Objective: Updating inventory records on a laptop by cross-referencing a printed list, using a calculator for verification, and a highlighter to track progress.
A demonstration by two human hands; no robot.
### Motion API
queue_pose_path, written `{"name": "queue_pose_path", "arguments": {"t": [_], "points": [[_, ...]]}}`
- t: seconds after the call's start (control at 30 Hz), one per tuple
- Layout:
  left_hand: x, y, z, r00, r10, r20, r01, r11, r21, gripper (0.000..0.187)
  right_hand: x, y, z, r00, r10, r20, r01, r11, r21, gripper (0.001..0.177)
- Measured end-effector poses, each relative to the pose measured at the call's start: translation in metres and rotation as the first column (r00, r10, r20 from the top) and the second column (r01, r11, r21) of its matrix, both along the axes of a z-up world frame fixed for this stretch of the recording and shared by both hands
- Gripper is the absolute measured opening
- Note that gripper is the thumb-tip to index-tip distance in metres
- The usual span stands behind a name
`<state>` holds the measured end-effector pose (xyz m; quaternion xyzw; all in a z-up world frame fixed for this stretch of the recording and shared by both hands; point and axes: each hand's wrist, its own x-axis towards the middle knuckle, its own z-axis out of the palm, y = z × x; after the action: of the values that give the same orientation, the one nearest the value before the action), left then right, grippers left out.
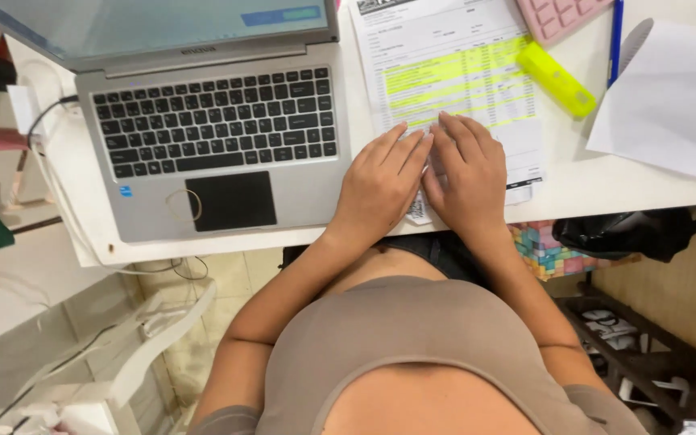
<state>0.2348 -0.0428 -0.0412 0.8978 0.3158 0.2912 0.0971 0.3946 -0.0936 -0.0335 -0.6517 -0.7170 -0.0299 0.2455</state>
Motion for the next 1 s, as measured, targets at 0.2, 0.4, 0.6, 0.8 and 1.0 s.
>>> {"name": "queue_pose_path", "arguments": {"t": [0.2, 0.4, 0.6, 0.8, 1.0], "points": [[0.048, -0.009, 0.017, 0.964, 0.211, -0.159, -0.236, 0.958, -0.161, 0.042, 0.054, 0.012, 0.009, 0.999, -0.030, -0.042, 0.026, 0.995, -0.092, 0.042], [0.085, -0.018, 0.006, 0.878, 0.415, -0.238, -0.442, 0.894, -0.070, 0.045, 0.090, 0.024, 0.005, 0.997, -0.063, 0.047, 0.070, 0.982, -0.175, 0.050], [0.099, -0.009, 0.005, 0.855, 0.460, -0.240, -0.477, 0.879, -0.016, 0.047, 0.096, 0.026, 0.004, 0.999, -0.010, 0.048, 0.020, 0.980, -0.199, 0.047], [0.101, -0.002, 0.006, 0.844, 0.462, -0.273, -0.480, 0.877, 0.000, 0.046, 0.102, 0.026, -0.007, 1.000, -0.012, 0.021, 0.016, 0.978, -0.207, 0.043], [0.099, -0.004, 0.006, 0.855, 0.450, -0.258, -0.469, 0.883, -0.016, 0.045, 0.101, 0.024, -0.006, 0.999, -0.015, 0.036, 0.022, 0.982, -0.188, 0.043]]}}
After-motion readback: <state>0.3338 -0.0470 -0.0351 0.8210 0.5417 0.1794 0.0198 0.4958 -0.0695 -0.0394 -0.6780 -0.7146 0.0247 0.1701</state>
